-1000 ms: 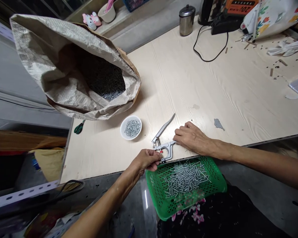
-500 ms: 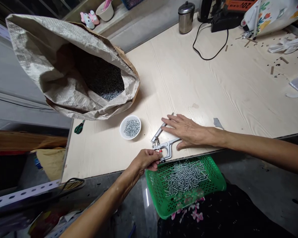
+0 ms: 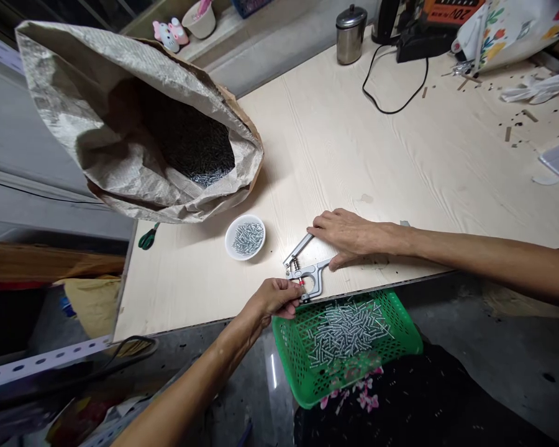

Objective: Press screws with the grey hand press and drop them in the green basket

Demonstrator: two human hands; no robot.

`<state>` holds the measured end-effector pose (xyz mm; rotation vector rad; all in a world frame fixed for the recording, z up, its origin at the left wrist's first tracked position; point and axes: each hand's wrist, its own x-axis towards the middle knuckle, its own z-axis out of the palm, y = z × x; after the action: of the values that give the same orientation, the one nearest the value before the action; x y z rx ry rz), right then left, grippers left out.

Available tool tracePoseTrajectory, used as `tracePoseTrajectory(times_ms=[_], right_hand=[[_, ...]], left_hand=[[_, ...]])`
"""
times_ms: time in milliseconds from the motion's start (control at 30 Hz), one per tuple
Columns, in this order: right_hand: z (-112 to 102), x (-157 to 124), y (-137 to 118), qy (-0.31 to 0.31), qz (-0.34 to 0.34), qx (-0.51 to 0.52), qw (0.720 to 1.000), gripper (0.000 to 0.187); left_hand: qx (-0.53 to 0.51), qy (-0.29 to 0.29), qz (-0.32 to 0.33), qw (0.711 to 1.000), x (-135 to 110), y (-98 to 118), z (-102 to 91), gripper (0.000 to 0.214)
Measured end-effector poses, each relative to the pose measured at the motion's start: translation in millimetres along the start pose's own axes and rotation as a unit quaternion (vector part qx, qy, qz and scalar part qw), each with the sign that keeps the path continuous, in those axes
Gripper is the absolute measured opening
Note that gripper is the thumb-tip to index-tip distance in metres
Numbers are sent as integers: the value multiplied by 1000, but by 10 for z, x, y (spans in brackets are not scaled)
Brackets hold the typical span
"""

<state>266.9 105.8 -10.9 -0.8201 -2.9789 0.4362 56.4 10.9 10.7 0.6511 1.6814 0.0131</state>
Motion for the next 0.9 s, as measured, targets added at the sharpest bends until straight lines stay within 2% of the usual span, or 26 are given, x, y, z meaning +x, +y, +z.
tracePoseTrajectory(times_ms=[67,133,200,233,300,367,433,567,667,833,900], right_hand=[[-19,-6,-40,-6,7,-22,1000,56],[-23,-18,-70,-8,17,-34,999,51],[-13,-33,-94,-6,26,-38,999,49],[-3,-40,-104,-4,28,-38,999,47],[26,-52,-119,2,29,-37,999,47],[59,-67,-123,14,25,-28,999,49],[79,-99,-115,28,22,-6,999,51],[53,-219,-95,38,55,22,998,52],[39,-295,-107,33,65,21,997,44],[146,-259,-144,41,59,19,997,6],[179,-220,-148,27,50,17,998,15]], left_hand=[[10,-2,3,1000,-11,-5,-1,20],[66,8,30,997,-43,-19,14,23],[175,94,115,973,-78,-33,57,27],[232,156,180,943,-87,-33,91,26],[315,257,327,853,-65,-11,172,22],[362,268,444,775,16,48,246,39],[403,229,501,731,128,134,283,57],[479,194,486,704,264,306,254,64],[509,194,477,690,255,373,233,54],[476,199,491,702,259,348,301,19],[468,212,488,705,289,328,342,16]])
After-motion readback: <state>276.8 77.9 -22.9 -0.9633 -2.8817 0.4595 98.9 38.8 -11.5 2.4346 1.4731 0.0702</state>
